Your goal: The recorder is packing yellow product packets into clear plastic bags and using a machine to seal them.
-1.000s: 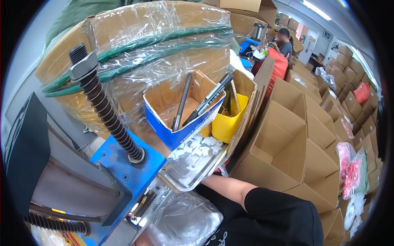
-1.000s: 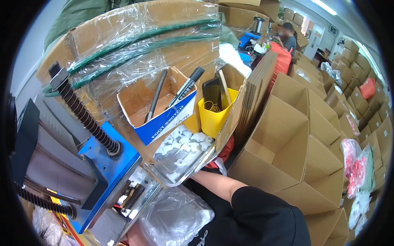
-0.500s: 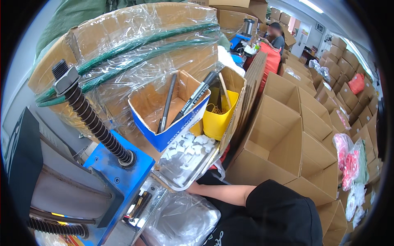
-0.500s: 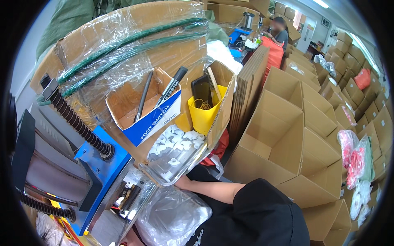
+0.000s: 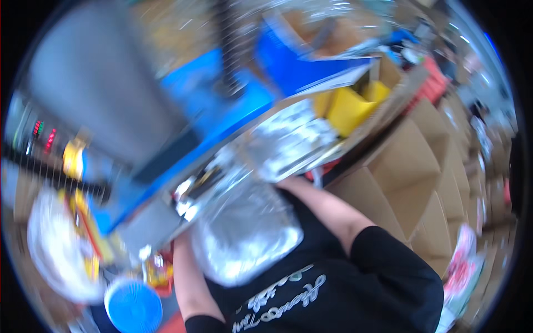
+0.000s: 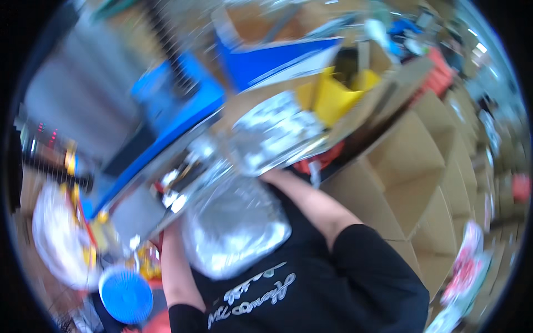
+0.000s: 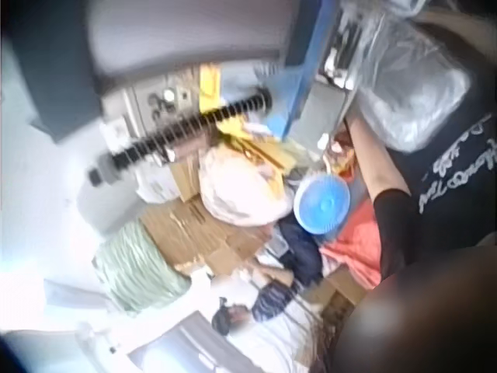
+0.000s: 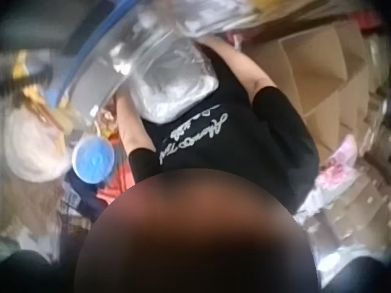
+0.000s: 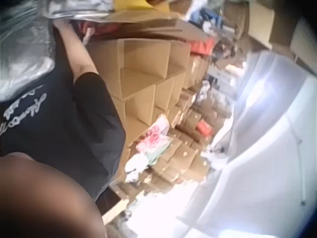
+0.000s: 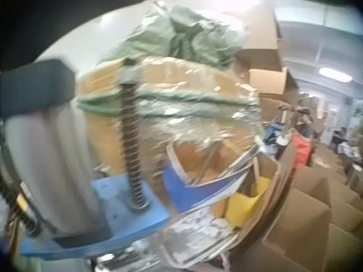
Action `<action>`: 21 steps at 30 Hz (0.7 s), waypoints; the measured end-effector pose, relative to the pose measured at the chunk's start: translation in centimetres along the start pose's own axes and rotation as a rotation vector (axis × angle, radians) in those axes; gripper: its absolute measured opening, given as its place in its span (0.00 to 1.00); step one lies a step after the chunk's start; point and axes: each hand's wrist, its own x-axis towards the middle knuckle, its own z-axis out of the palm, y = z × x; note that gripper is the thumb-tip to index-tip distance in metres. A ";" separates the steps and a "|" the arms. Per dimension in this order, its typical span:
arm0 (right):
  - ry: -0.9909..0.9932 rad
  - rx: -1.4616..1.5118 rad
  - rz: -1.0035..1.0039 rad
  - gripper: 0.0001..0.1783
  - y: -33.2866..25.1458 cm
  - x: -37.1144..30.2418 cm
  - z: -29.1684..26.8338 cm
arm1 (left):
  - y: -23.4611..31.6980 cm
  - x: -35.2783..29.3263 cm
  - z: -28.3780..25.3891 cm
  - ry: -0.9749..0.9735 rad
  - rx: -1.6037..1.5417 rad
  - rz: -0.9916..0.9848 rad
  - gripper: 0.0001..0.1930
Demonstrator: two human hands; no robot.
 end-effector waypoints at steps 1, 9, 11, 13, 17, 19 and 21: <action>-0.280 -0.262 0.180 0.16 0.1 -0.7 -1.6 | -1.7 -4.3 -0.7 -0.005 0.016 -0.102 0.35; -0.296 -0.032 0.528 0.27 -3.9 0.2 -1.2 | -2.8 -24.2 -2.0 0.049 0.035 -0.606 0.35; -0.270 -0.022 0.619 0.30 -2.0 0.1 -0.3 | -2.1 -25.2 -2.1 0.063 0.024 -0.640 0.35; -0.161 0.059 0.584 0.28 -0.6 -1.1 0.4 | -1.7 -25.6 -2.2 0.080 0.017 -0.665 0.35; -0.018 0.282 0.465 0.22 -2.5 -2.5 -1.0 | -1.7 -26.1 -2.1 0.108 0.010 -0.708 0.35; 0.064 0.404 0.280 0.18 -8.3 -2.3 -2.4 | -1.7 -26.6 -1.8 0.115 0.002 -0.735 0.36; -0.138 0.234 0.019 0.15 -13.3 -2.6 -3.7 | -1.7 -27.3 -1.4 0.117 -0.005 -0.765 0.36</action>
